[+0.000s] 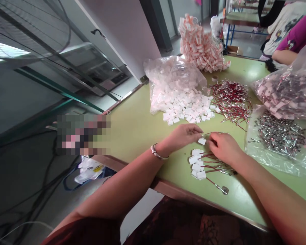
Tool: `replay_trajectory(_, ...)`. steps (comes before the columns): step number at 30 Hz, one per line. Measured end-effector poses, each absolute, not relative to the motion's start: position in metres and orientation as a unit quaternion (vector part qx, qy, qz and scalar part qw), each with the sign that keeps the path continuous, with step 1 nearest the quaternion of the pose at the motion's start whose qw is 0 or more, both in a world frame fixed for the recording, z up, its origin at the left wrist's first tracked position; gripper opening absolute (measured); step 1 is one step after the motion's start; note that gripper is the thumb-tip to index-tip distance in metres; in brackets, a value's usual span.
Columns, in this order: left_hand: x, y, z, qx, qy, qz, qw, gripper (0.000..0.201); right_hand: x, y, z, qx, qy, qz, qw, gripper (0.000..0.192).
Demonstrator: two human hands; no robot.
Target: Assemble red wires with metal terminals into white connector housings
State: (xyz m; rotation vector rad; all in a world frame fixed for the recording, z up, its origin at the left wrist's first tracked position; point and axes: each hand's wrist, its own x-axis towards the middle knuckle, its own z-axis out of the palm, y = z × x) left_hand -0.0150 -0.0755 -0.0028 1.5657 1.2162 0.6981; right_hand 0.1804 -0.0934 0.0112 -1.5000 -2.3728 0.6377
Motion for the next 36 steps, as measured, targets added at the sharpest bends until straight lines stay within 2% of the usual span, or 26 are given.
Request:
replay_trajectory(4,-0.027,-0.063,-0.002,0.714,0.609,0.281,0.201,0.029,0.183,-0.094,0.016,-0.416,-0.853,0.297,0.107,0.023)
replay_trajectory(7,-0.026,-0.057,-0.006,0.735,0.632,0.215,0.12,0.031,0.188,-0.087,0.017,-0.435,-0.841,0.301,0.114,0.026)
replay_trajectory(10,-0.024,-0.053,-0.009,0.735,0.64,0.201,0.105,0.03,0.191,-0.076,0.012,-0.532,-0.814,0.178,0.15,0.022)
replay_trajectory(14,-0.027,-0.049,-0.012,0.721,0.642,0.224,0.131,0.032,0.186,-0.068,0.002,-0.538,-0.839,0.055,0.065,0.019)
replay_trajectory(19,-0.03,-0.046,-0.02,0.738,0.611,0.244,0.152,0.022,0.179,-0.073,0.004,-0.555,-0.831,0.028,0.005,0.022)
replay_trajectory(23,-0.03,-0.049,-0.021,0.75,0.582,0.274,0.153,0.018,0.183,-0.077,0.008,-0.598,-0.797,0.071,0.041,0.018)
replay_trajectory(26,-0.028,-0.055,-0.017,0.726,0.566,0.323,0.219,0.021,0.186,-0.078,0.007,-0.592,-0.782,0.145,0.127,0.014)
replay_trajectory(31,-0.024,-0.065,-0.01,0.586,0.49,0.403,0.504,0.025,0.186,-0.083,0.005,-0.547,-0.762,0.234,0.256,0.018)
replay_trajectory(36,-0.025,-0.067,-0.008,0.493,0.434,0.377,0.653,0.024,0.183,-0.087,0.008,-0.508,-0.778,0.224,0.293,0.021)
